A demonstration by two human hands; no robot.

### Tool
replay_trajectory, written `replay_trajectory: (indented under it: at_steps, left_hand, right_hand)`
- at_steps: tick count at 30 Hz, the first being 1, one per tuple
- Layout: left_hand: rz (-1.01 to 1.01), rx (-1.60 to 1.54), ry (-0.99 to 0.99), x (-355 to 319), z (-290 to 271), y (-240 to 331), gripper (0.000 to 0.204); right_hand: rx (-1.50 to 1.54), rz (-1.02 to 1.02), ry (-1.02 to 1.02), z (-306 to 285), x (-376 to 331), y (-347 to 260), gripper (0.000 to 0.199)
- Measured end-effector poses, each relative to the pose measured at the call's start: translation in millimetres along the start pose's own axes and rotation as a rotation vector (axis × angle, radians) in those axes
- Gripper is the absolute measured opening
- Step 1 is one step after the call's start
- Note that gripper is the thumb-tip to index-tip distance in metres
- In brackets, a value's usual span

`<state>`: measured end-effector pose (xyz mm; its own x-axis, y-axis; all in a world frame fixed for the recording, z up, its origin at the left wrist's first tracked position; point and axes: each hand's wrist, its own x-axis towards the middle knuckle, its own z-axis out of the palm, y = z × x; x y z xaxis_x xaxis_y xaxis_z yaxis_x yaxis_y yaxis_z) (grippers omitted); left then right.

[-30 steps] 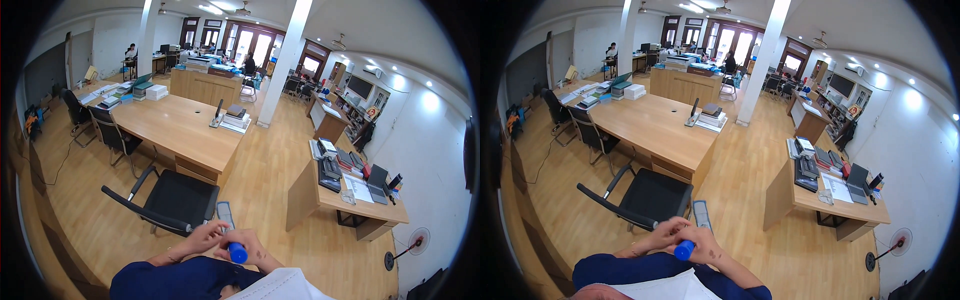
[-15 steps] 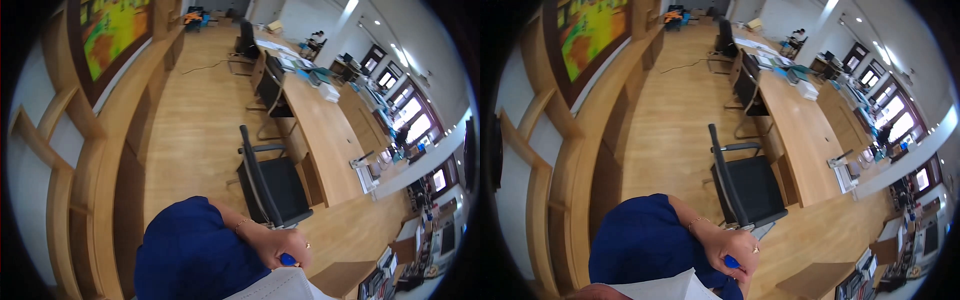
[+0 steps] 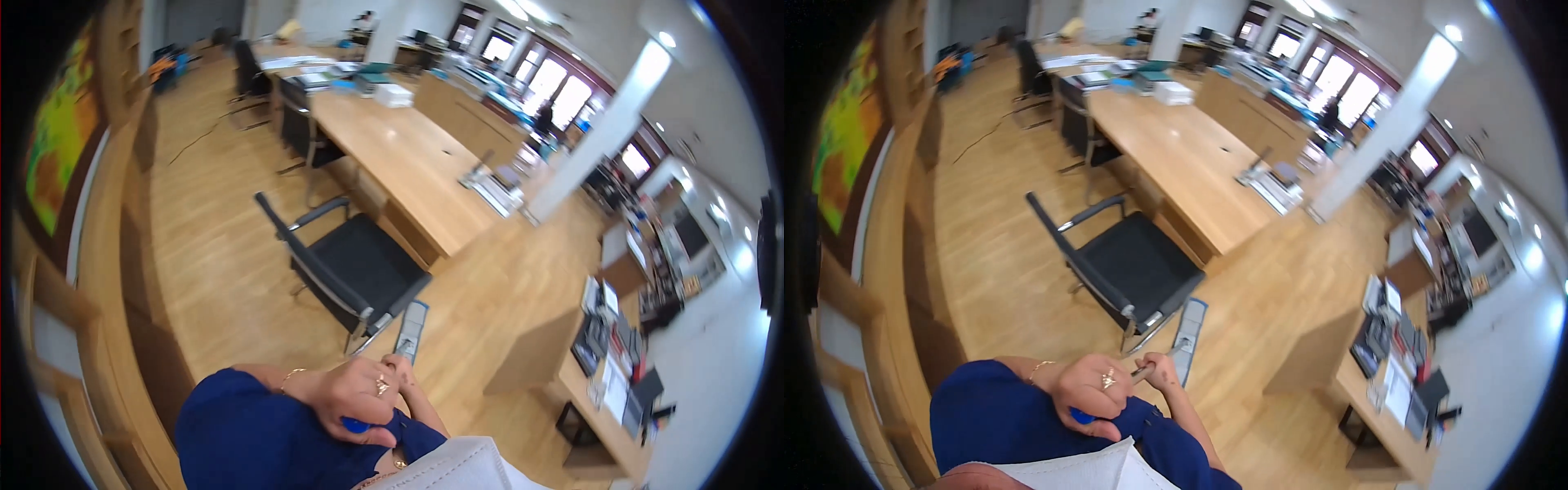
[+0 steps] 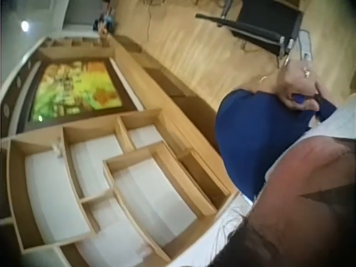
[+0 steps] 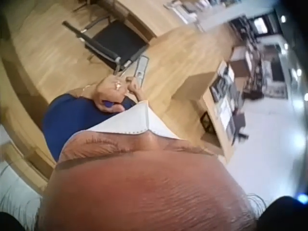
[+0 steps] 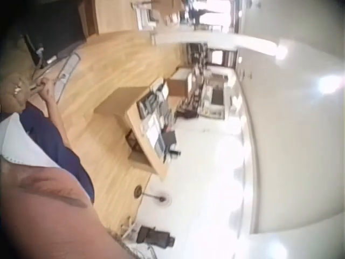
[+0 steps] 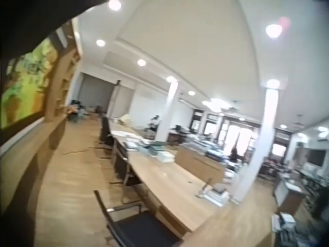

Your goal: Mopping the floor of an office space using a flat mop.

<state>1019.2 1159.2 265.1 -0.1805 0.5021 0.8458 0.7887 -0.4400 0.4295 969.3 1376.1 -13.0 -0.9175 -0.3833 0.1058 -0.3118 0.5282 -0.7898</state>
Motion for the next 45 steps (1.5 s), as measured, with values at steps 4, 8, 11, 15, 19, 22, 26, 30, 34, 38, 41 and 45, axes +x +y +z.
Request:
replay_trajectory:
  at_steps: [4, 8, 11, 15, 19, 22, 26, 30, 34, 38, 41, 45]
  left_hand:
    - [0.027, -0.069, -0.079, 19, 17, -2, 0.022]
    - [0.033, -0.179, -0.085, 29, 26, -5, 0.021]
    - [0.032, -0.248, -0.05, 32, 36, -9, 0.02]
    - [0.013, -0.337, -0.037, 36, 47, -22, 0.02]
    - [-0.136, -0.559, -0.064, 44, 63, -42, 0.021]
    - [-0.301, -1.118, -0.39, 51, 85, -61, 0.022]
    - [-0.212, -1.052, -0.633, 47, 121, -82, 0.024]
    - [-0.202, -0.938, -0.768, 29, 164, -99, 0.028]
    - [-0.294, -0.898, -0.726, 9, 199, -109, 0.029]
    - [-0.355, -0.893, -0.637, 1, 207, -105, 0.027]
    - [-0.321, -0.832, -0.628, -1, 201, -104, 0.024]
    - [-0.271, -0.787, -0.597, 10, 183, -103, 0.024]
  right_hand:
    - [0.008, 0.053, 0.081, -25, -36, -20, 0.027]
    - [0.002, 0.123, 0.141, -37, -73, -27, 0.027]
    - [-0.084, 0.23, 0.101, -41, -104, -25, 0.029]
    - [-0.063, 0.314, 0.165, -41, -147, -15, 0.02]
    - [-0.098, 0.449, 0.288, -35, -190, 8, 0.016]
    - [-0.225, 0.521, 0.364, -44, -212, 21, 0.016]
    - [-0.357, 0.52, 0.519, -56, -244, 49, 0.021]
    - [-0.334, 0.561, 0.618, -64, -280, 98, 0.026]
    - [-0.348, 0.595, 0.69, -71, -307, 130, 0.027]
    - [-0.323, 0.661, 0.706, -70, -313, 137, 0.027]
    - [-0.367, 0.684, 0.654, -67, -309, 132, 0.021]
    - [-0.41, 0.69, 0.657, -63, -297, 119, 0.015]
